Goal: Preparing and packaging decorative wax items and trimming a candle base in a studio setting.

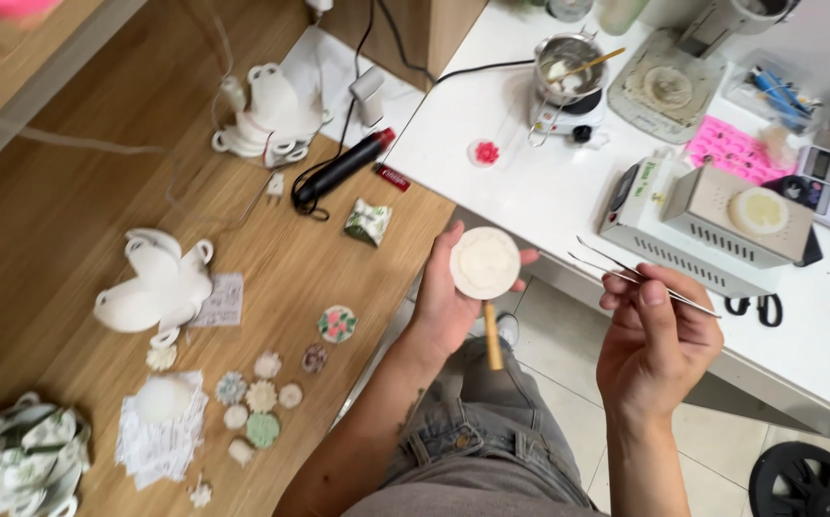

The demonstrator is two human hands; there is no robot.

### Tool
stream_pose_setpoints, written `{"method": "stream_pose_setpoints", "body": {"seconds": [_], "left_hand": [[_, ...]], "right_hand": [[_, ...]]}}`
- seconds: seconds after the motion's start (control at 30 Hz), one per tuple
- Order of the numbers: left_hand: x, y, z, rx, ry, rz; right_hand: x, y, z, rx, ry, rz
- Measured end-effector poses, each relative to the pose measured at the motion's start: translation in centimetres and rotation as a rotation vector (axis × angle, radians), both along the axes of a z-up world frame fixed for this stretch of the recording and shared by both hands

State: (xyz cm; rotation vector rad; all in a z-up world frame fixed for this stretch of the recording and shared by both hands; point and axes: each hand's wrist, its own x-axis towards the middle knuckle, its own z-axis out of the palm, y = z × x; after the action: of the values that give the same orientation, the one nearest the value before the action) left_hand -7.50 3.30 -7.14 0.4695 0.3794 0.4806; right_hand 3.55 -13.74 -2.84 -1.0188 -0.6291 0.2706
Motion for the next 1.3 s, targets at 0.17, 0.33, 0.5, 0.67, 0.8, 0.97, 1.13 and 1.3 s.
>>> {"method": "stream_pose_setpoints", "body": {"seconds": [0.17,0.33,0.5,0.67,0.8,0.97,1.13,1.3], "left_hand": [[4.1,2.9,-5.5,0.015,0.202,-0.049],[10.7,6.2,-8.2,0.026,0.282,-0.064],[21.2,7.7,-15.8,0.059,0.356,-0.255],[31.7,8.4,-25.2,0.336,0.506,-0.217],[35.0,9.0,-24.1,0.716,0.758,-0.128],[35.7,9.0,-17.7,1.221,0.978,-0.297],[38.2,9.5,-26.2,1.394,1.061,-0.199],[35.5,7.4,-20.8,1.448,0.932,0.183]], "right_hand": [[5.1,0.1,-1.7,-0.015,0.214,-0.086],[11.6,1.5,-2.7,-0.045,0.252,-0.073],[18.5,3.4,-3.0,-0.15,0.299,-0.061],[24.5,3.7,-2.5,-0.18,0.273,-0.005],[28.2,3.5,-3.2,-0.207,0.259,-0.001],[31.0,4.1,-3.9,-0.224,0.288,0.038],[32.0,7.0,-3.6,-0.216,0.317,0.049],[33.2,10.5,-5.1,-0.137,0.443,0.142]]}}
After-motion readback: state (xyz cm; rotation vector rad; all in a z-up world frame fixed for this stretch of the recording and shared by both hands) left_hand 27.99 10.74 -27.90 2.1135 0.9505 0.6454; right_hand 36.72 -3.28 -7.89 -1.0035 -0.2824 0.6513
